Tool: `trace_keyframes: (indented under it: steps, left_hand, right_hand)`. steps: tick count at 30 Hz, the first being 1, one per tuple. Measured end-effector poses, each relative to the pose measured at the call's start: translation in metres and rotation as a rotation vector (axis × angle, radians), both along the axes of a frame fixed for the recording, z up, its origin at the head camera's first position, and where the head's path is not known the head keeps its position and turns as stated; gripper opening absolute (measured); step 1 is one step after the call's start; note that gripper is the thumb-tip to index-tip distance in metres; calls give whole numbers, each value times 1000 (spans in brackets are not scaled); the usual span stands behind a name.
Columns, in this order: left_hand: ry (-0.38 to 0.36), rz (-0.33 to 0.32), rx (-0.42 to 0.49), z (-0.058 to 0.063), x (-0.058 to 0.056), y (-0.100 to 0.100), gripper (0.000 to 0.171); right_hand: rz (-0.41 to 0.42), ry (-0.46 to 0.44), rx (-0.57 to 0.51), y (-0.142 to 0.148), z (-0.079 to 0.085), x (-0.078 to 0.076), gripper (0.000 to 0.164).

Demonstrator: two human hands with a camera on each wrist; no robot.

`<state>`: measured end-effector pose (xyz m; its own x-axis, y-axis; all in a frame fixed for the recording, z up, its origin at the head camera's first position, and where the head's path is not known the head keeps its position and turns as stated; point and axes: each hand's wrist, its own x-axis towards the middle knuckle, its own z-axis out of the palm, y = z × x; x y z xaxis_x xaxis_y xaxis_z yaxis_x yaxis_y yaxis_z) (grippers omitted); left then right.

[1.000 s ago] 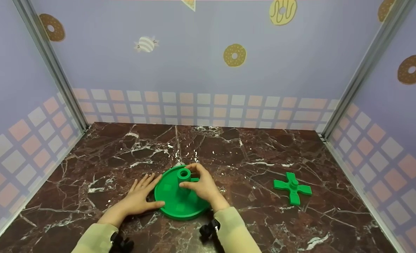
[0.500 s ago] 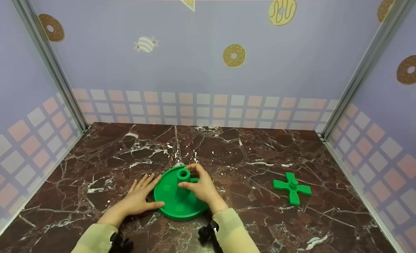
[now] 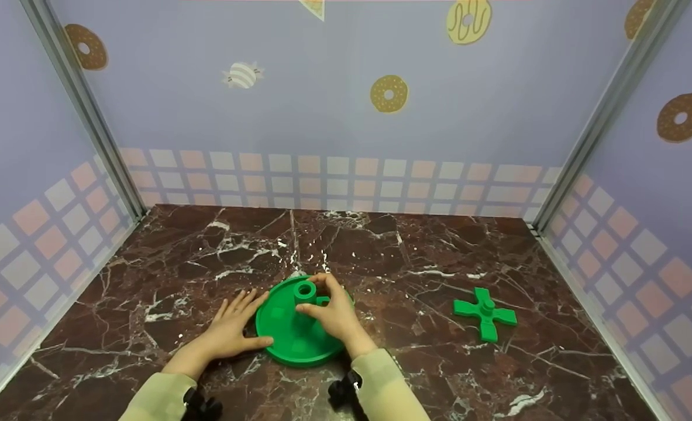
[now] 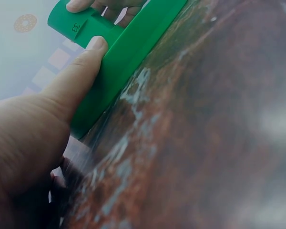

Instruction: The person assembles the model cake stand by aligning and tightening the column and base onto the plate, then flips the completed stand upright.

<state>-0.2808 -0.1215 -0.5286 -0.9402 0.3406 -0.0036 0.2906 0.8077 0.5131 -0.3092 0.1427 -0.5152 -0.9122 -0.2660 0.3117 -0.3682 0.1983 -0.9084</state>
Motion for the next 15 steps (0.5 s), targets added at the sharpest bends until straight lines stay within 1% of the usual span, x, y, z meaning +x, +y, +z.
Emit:
trace_keyframes:
  steps: [5,12,15]
  left_hand:
    - [8,1,-6,-1,-1,0,107]
    - [-9,9,5,-1,-1,0,106]
    - [-1,11,6,-2,-1,0,106]
  right_hand:
    - [-5,16,-5,-1,-1,1,48]
    - [-25,5,-17,-2,-1,3,48]
    - [-28,14,-15,-2,-1,3,48]
